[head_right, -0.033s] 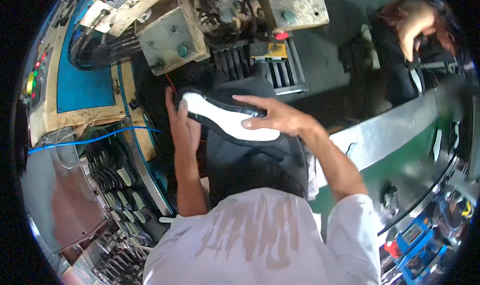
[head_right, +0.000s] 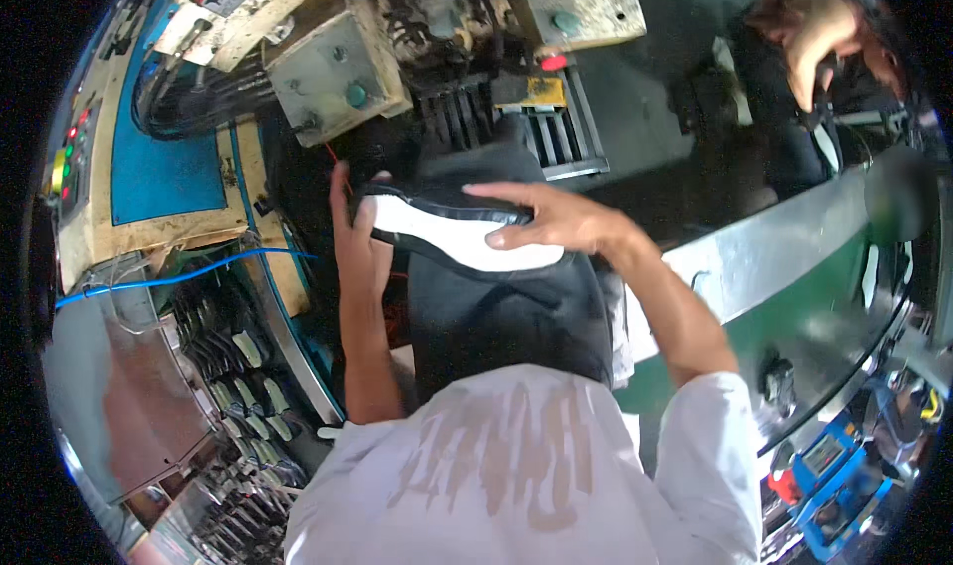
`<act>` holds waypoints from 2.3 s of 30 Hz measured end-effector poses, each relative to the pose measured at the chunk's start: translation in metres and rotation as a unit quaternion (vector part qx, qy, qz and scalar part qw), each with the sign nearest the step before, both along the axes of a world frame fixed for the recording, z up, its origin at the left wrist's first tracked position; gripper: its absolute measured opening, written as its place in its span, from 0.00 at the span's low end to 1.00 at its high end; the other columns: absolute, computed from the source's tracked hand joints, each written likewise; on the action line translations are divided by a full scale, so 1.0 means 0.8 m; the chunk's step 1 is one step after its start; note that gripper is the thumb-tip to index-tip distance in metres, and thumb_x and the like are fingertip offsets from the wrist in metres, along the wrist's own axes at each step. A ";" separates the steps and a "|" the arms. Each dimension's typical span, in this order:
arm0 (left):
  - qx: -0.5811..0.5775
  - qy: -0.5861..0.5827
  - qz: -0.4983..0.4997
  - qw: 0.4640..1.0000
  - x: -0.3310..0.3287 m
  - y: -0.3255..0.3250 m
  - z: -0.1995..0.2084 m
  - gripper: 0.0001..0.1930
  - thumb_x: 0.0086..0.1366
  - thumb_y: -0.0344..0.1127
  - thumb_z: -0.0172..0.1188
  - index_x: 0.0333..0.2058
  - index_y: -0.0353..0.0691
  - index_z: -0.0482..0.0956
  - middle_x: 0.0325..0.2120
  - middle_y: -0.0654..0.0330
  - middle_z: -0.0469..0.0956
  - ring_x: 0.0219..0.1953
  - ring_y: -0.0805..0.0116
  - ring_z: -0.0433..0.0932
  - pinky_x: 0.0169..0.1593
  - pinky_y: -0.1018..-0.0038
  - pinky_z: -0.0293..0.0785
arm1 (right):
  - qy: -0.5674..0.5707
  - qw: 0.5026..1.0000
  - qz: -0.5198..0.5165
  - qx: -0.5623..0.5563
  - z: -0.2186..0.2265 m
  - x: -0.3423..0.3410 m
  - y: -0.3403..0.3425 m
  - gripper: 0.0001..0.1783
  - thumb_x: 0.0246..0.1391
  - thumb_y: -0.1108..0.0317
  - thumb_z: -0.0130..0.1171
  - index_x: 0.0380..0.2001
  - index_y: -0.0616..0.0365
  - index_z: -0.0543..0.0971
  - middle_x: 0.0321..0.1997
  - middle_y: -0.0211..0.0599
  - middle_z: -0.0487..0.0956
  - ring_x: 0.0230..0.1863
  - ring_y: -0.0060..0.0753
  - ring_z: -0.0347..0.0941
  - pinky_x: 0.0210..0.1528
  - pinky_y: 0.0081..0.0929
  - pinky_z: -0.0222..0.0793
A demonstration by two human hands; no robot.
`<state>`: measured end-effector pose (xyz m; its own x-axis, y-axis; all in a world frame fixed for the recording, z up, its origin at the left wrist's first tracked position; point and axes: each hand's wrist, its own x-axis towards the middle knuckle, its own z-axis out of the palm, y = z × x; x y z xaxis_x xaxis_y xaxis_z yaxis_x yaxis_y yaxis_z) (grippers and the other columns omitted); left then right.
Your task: Operating an industrial machine to attach and shape the uppers and soles of shoes.
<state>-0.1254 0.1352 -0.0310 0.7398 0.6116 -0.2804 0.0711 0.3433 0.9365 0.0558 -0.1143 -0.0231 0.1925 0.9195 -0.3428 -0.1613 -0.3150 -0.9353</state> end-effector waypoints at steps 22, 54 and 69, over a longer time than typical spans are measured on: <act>0.456 0.108 -0.460 0.755 0.010 -0.026 -0.006 0.22 0.63 0.39 0.77 0.52 0.34 0.86 0.45 0.51 0.82 0.49 0.47 0.84 0.54 0.60 0.80 | -0.528 0.815 -0.202 0.127 -0.104 -0.105 -0.018 0.13 0.65 0.62 0.69 0.47 0.56 0.92 0.54 0.36 0.89 0.58 0.44 0.81 0.70 0.44 0.68; 0.650 0.104 -0.526 0.538 0.008 -0.019 0.003 0.11 0.66 0.26 0.67 0.46 0.31 0.80 0.40 0.45 0.84 0.40 0.40 0.87 0.43 0.52 0.84 | -0.576 0.766 -0.249 0.141 -0.112 -0.118 -0.002 0.12 0.63 0.59 0.71 0.43 0.55 0.89 0.49 0.33 0.88 0.55 0.41 0.82 0.68 0.44 0.70; 0.461 0.141 -0.548 0.684 0.015 0.006 0.008 0.21 0.69 0.22 0.61 0.60 0.29 0.79 0.53 0.40 0.83 0.50 0.38 0.85 0.53 0.52 0.83 | -0.589 0.758 -0.249 0.128 -0.113 -0.115 -0.005 0.12 0.63 0.59 0.71 0.44 0.53 0.88 0.48 0.30 0.87 0.56 0.39 0.81 0.68 0.43 0.69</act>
